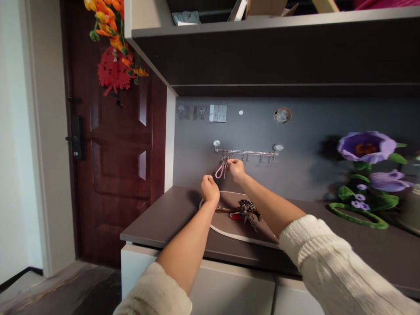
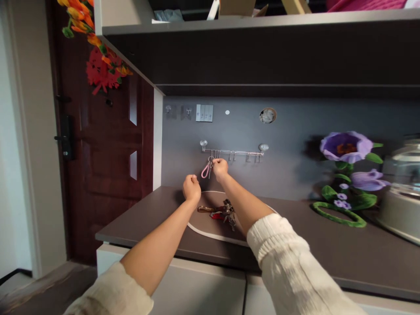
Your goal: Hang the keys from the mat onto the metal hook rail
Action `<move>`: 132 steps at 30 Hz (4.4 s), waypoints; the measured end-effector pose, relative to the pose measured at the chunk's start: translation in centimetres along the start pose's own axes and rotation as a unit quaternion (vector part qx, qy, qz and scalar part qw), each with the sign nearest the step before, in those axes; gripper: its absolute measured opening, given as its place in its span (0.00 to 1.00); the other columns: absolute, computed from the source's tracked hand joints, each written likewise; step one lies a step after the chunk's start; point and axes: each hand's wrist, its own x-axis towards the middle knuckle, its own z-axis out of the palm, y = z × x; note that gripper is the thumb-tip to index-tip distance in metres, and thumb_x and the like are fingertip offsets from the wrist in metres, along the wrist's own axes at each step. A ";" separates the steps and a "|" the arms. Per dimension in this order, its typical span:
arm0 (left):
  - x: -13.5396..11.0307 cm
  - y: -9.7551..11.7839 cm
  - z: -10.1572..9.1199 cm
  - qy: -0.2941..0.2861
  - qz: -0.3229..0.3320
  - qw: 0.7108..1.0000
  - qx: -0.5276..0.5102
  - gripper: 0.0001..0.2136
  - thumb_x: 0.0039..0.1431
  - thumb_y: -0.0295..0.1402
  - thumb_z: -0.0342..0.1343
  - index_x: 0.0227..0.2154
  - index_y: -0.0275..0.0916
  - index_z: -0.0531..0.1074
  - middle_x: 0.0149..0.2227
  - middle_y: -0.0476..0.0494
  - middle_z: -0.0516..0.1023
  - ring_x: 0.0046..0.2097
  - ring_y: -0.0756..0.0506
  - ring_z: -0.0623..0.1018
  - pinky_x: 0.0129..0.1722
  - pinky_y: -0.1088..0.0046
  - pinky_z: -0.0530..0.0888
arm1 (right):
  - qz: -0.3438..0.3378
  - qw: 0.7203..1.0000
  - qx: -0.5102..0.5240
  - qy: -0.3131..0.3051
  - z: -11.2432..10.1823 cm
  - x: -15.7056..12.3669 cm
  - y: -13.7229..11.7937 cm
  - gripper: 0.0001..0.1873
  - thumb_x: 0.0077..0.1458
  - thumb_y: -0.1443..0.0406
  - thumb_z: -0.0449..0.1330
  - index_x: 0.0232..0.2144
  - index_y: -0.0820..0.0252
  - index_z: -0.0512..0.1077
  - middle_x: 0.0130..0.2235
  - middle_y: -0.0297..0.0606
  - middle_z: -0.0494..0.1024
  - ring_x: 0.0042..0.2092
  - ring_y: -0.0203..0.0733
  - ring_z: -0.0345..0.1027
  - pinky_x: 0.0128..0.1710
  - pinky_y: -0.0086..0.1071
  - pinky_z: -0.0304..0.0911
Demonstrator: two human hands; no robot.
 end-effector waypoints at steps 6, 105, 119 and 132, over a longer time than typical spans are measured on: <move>-0.1 0.4 -0.2 -0.009 -0.010 1.000 0.004 0.11 0.59 0.32 0.39 0.33 0.39 0.67 0.36 0.38 0.74 0.37 0.44 0.72 0.34 0.71 0.63 | 0.045 0.998 0.032 0.043 1.4 1.2 0.3 0.08 0.46 0.71 0.52 0.18 0.60 0.62 0.17 0.31 0.66 0.21 0.30 0.61 0.23 0.25 0.65; -1.9 0.1 0.3 -0.402 0.094 0.878 -0.243 0.11 0.52 0.37 0.54 0.32 0.33 0.67 0.28 0.49 0.69 0.29 0.54 0.67 0.32 0.77 0.65 | 0.022 0.967 -0.022 -0.255 -10.5 -10.4 2.4 0.10 0.45 0.60 0.59 0.29 0.61 0.70 0.30 0.35 0.74 0.32 0.36 0.66 0.40 0.34 0.60; -1.9 0.2 0.2 -0.380 0.120 0.890 -0.223 0.10 0.52 0.36 0.54 0.34 0.36 0.66 0.25 0.51 0.67 0.25 0.55 0.65 0.27 0.77 0.63 | -0.007 0.978 -0.059 -0.201 -10.7 -9.9 1.9 0.16 0.42 0.55 0.60 0.29 0.62 0.70 0.31 0.37 0.75 0.31 0.35 0.65 0.37 0.32 0.59; -1.9 0.8 -0.1 -0.290 0.257 0.916 -0.103 0.08 0.45 0.28 0.58 0.31 0.35 0.70 0.35 0.45 0.71 0.37 0.51 0.69 0.41 0.72 0.65 | -0.040 0.981 -0.062 -0.178 -11.0 -9.4 1.9 0.17 0.43 0.54 0.60 0.29 0.62 0.69 0.33 0.37 0.74 0.34 0.35 0.65 0.40 0.33 0.59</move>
